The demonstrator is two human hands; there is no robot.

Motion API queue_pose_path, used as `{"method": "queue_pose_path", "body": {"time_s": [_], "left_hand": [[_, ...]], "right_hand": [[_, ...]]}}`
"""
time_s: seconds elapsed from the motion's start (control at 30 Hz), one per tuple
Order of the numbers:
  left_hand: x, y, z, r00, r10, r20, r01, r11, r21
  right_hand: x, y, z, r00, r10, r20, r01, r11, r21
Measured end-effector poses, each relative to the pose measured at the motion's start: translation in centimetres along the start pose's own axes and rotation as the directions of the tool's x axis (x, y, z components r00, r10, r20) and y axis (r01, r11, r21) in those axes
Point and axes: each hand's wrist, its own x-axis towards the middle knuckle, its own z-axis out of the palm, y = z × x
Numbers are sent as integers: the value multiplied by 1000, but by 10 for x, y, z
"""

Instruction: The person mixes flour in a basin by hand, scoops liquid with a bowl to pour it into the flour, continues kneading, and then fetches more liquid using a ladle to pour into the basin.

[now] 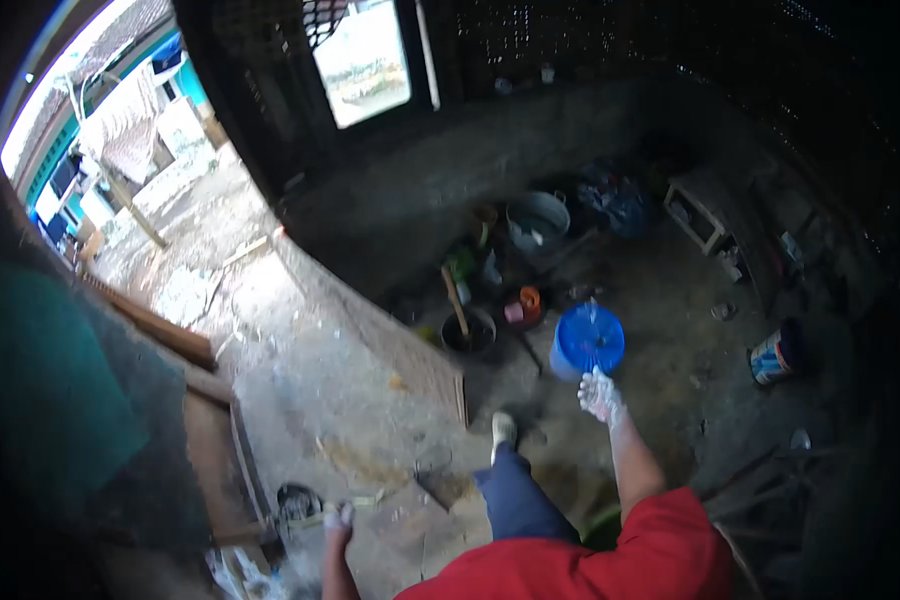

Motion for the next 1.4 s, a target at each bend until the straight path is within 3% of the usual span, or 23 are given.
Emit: {"method": "queue_pose_path", "body": {"time_s": [0.03,0.1,0.13,0.2,0.27,0.3,0.4,0.6,0.73,0.8,0.93,0.97,1.07,1.13,1.17,1.2,1.23,1.27,1.3,1.33,1.4], "left_hand": [[15,55,14,998,61,30,-63,995,75],[60,74,61,925,-133,356,71,981,182],[70,70,87,892,-115,436,35,982,187],[85,61,118,788,0,616,-32,999,41],[98,75,123,791,-104,603,74,994,75],[105,89,112,849,-65,524,92,995,-25],[139,104,81,867,-231,442,225,972,67],[242,171,77,869,-335,365,316,942,113],[337,266,111,863,-358,357,334,934,131],[380,304,136,853,-375,363,345,927,147],[439,352,170,815,-439,378,395,898,192],[447,358,175,806,-456,378,409,890,202],[460,371,185,779,-503,375,450,864,225],[460,378,186,761,-534,368,481,845,233],[457,382,185,751,-549,365,496,836,236],[453,386,183,741,-564,364,511,826,237],[449,390,182,734,-576,359,527,817,233],[445,393,179,727,-587,355,543,809,225],[439,397,177,722,-598,348,557,801,221],[434,399,174,718,-607,341,571,793,211],[420,403,167,705,-625,336,595,779,200]], "right_hand": [[41,-22,7,989,-34,-146,22,996,-84],[114,-57,13,961,9,-277,-38,994,-100],[139,-73,24,933,39,-358,-84,990,-110],[179,-108,46,942,41,-333,-105,979,-174],[216,-144,72,955,36,-294,-112,963,-246],[232,-159,85,961,37,-275,-118,952,-284],[278,-190,111,963,14,-268,-105,939,-327],[419,-249,114,966,23,-256,-134,895,-425],[578,-266,53,928,105,-358,-262,866,-426],[643,-275,39,841,162,-516,-405,820,-403],[731,-281,29,840,60,-539,-330,845,-421],[758,-280,21,789,128,-601,-425,820,-383],[791,-286,41,838,134,-529,-275,941,-196],[827,-283,13,950,299,-90,-285,948,141],[828,-289,17,959,240,-150,-244,970,-3],[852,-271,-24,978,155,-137,-163,986,-46],[818,-287,15,964,-116,-241,-7,890,-455],[773,-312,71,868,-377,-324,-36,603,-797],[763,-300,56,805,-570,-165,-27,243,-970],[753,-288,42,689,-725,6,-139,-140,-980],[695,-305,80,785,-543,-297,-404,-86,-911]]}}
